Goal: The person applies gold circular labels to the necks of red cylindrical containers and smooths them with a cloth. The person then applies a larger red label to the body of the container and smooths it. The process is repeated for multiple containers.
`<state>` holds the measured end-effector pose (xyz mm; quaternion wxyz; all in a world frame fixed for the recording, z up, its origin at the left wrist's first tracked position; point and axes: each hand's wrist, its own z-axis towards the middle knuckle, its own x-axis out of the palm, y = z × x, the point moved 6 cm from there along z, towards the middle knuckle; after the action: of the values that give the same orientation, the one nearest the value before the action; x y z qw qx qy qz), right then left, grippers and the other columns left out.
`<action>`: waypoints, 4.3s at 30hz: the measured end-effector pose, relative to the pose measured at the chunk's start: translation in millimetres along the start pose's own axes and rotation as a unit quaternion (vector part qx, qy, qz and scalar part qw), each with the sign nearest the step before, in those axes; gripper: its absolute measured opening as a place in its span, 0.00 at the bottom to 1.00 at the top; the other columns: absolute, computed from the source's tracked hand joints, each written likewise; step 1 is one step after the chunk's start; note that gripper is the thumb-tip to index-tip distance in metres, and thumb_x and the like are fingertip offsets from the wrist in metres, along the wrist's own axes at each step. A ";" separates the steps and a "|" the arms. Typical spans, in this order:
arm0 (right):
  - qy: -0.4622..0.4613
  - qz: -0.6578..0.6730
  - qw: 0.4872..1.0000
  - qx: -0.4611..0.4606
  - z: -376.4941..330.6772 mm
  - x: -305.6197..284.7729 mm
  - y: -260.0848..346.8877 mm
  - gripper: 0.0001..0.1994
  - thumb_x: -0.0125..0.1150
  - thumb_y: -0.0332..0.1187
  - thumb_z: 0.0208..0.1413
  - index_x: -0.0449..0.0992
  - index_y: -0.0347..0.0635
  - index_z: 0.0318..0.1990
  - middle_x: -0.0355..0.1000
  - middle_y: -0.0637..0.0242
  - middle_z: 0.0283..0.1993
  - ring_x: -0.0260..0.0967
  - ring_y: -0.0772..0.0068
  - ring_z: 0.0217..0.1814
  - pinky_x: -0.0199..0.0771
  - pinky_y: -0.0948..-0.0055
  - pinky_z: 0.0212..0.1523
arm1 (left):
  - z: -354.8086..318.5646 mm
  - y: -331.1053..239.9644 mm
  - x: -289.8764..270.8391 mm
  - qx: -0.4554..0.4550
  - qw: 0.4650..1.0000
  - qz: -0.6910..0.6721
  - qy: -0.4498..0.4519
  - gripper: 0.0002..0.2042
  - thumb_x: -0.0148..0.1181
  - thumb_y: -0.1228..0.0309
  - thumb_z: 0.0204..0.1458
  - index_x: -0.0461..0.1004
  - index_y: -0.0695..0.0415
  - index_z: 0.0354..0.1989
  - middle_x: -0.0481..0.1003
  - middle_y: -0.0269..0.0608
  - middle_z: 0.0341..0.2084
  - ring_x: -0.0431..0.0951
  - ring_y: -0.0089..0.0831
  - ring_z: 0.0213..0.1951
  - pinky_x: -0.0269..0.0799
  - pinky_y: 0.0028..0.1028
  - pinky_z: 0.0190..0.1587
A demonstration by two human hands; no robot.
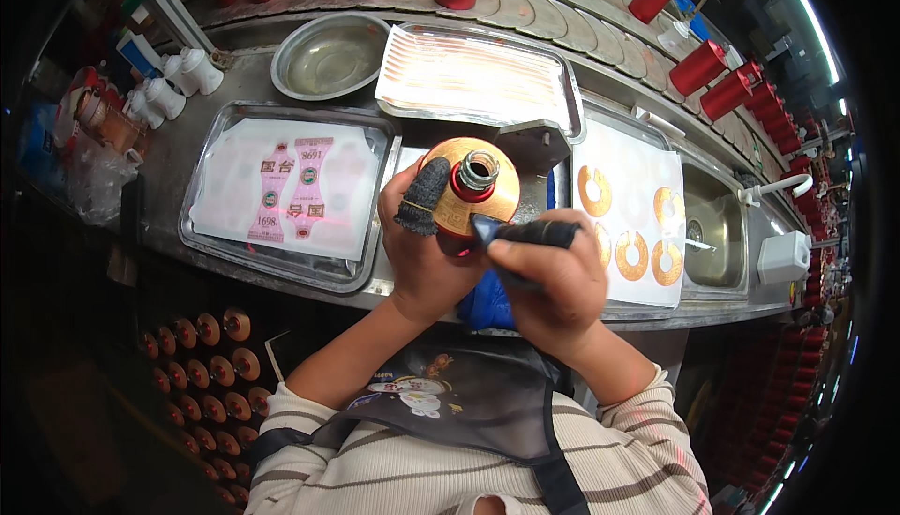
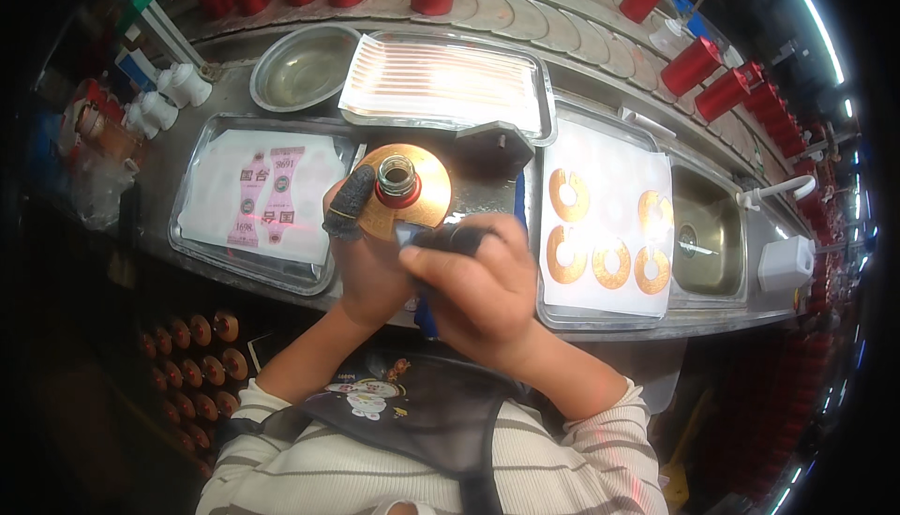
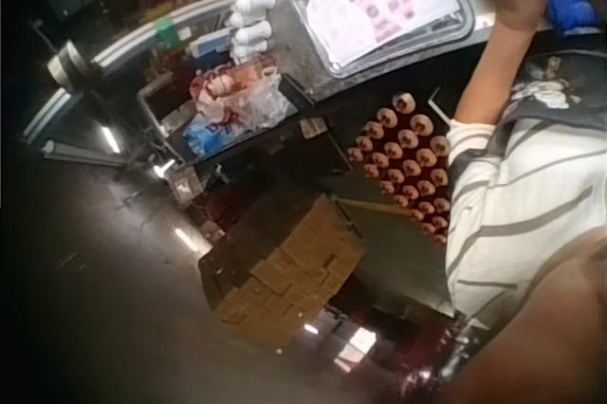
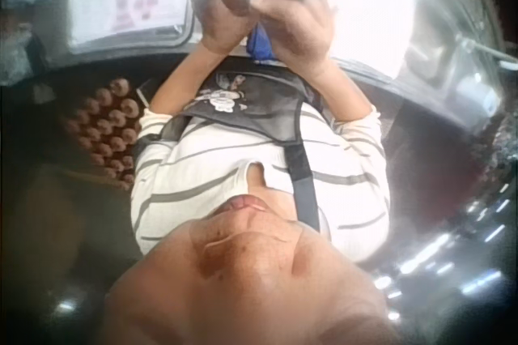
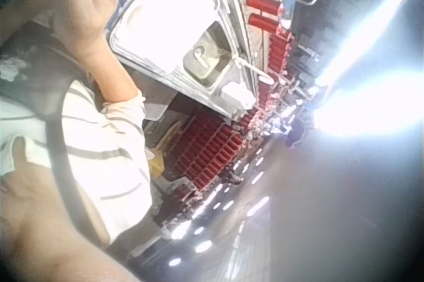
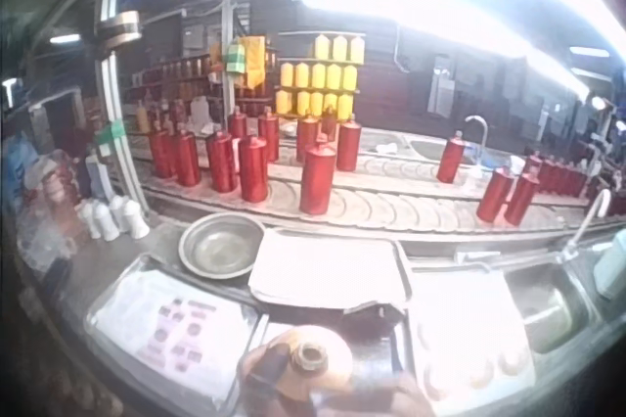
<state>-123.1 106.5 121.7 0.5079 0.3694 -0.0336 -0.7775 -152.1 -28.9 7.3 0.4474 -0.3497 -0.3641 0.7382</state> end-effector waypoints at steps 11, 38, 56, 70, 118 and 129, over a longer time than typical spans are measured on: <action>-0.035 0.186 0.914 0.359 -2.9 5.8 -75.7 0.11 0.69 0.30 0.58 0.75 0.35 0.43 0.73 0.69 0.37 0.69 0.82 0.40 0.71 0.80 0.42 | 12.1 -20.4 -9.4 0.054 0.997 0.044 0.025 0.46 0.84 0.67 0.33 0.61 0.55 0.63 0.68 0.51 0.54 0.76 0.46 0.52 0.74 0.40 0.54; 0.085 0.219 0.920 0.314 26.9 16.5 -84.4 0.10 0.71 0.27 0.53 0.76 0.33 0.40 0.74 0.66 0.35 0.71 0.78 0.39 0.72 0.78 0.43 | 24.6 -15.5 -34.4 0.025 0.982 -0.108 0.151 0.42 0.84 0.69 0.30 0.68 0.55 0.60 0.70 0.47 0.55 0.74 0.47 0.56 0.71 0.39 0.59; 0.257 0.283 0.886 0.262 91.9 73.4 -92.3 0.08 0.70 0.26 0.52 0.78 0.36 0.38 0.75 0.68 0.34 0.70 0.81 0.38 0.70 0.79 0.41 | 25.7 2.8 -37.4 -0.110 0.939 -0.199 0.259 0.50 0.85 0.68 0.33 0.59 0.60 0.67 0.71 0.45 0.58 0.72 0.36 0.61 0.67 0.35 0.64; 0.105 0.098 0.982 0.124 47.0 18.8 -66.4 0.11 0.72 0.20 0.45 0.78 0.36 0.36 0.73 0.65 0.30 0.71 0.71 0.33 0.71 0.72 0.35 | 9.6 -5.7 -28.6 0.007 0.994 -0.093 0.054 0.44 0.84 0.63 0.35 0.65 0.60 0.62 0.70 0.52 0.57 0.75 0.47 0.56 0.73 0.39 0.59; 0.162 0.169 0.862 0.449 -110.7 -38.4 -96.8 0.40 0.79 0.41 0.49 0.68 0.27 0.65 0.68 0.76 0.35 0.52 0.93 0.25 0.51 0.88 0.24 | 13.4 3.3 87.2 -0.342 0.881 -0.121 0.305 0.50 0.77 0.50 0.43 0.49 0.73 0.59 0.74 0.59 0.48 0.79 0.39 0.51 0.74 0.33 0.55; 0.096 0.232 0.824 0.508 -114.5 -29.2 -90.1 0.38 0.74 0.36 0.53 0.64 0.32 0.69 0.73 0.70 0.46 0.62 0.90 0.30 0.63 0.87 0.29 | 6.4 8.4 89.9 -0.384 0.854 -0.188 0.295 0.54 0.77 0.56 0.46 0.39 0.62 0.70 0.67 0.55 0.58 0.71 0.39 0.60 0.71 0.38 0.60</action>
<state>-116.1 210.8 16.0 0.4145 0.6290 -0.4597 -0.4704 -192.8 49.1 -13.8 0.4942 -0.6200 -0.5285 0.3035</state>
